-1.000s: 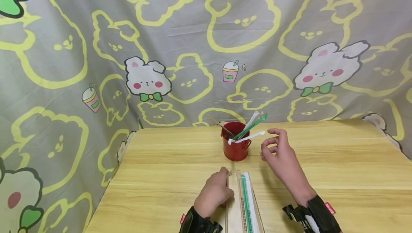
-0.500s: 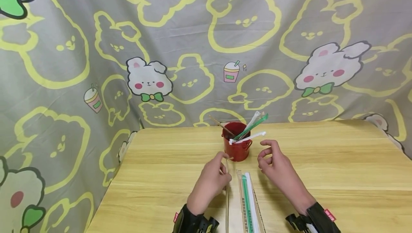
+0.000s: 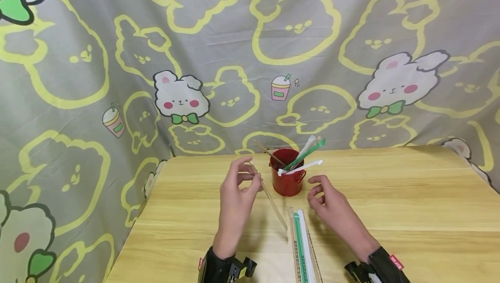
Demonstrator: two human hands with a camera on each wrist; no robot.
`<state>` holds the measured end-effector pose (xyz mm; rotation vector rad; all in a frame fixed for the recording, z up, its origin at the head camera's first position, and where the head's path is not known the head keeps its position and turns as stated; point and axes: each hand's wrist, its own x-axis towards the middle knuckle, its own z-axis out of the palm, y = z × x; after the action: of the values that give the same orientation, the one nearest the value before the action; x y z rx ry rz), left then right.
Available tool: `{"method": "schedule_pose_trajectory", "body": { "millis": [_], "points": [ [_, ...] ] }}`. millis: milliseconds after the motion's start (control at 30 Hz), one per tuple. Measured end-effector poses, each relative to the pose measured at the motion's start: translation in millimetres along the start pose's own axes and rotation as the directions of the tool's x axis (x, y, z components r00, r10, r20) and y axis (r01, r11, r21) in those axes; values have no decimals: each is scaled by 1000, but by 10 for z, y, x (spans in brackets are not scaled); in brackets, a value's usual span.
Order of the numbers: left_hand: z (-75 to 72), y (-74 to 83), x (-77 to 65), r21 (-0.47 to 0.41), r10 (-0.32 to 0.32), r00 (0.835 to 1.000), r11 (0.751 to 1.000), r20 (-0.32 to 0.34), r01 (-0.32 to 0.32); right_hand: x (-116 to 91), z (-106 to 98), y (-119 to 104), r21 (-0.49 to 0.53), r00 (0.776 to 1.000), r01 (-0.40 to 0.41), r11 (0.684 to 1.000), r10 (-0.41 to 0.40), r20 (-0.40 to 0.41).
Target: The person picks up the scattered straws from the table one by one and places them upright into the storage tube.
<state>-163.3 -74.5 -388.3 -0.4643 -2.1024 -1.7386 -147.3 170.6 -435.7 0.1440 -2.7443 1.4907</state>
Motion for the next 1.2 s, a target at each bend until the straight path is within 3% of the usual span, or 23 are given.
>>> {"method": "schedule_pose_trajectory", "body": {
  "millis": [100,200,367,500,567,633,800,967,1200],
  "points": [
    [-8,10,15,-20,111,990,993,-82,-113,3,10,0,-6,1000,5,1000,-5,5],
    [-3,22,21,-67,223,962,970,-159,-236,1,21,8,-11,1000,7,1000,-7,18],
    [16,57,44,-224,357,898,882,-258,-415,2,45,29,-11,999,9,1000,-9,44],
    [29,46,87,-250,454,828,804,-329,-540,0,55,38,-14,999,11,1000,-10,52],
    [37,16,99,-242,483,804,782,-347,-574,-2,56,39,-19,999,14,1000,-13,51],
    [46,-25,108,-220,505,791,776,-345,-591,-3,57,42,-24,999,19,1000,-18,47],
    [91,-141,94,-135,537,800,802,-267,-583,-1,60,44,-32,998,33,999,-32,47],
    [159,-222,65,-33,528,832,840,-171,-541,-1,62,24,-30,998,32,999,-31,52],
    [222,-316,27,155,514,856,851,-51,-502,-4,62,-4,-30,998,33,999,-31,57]
  ]
}}
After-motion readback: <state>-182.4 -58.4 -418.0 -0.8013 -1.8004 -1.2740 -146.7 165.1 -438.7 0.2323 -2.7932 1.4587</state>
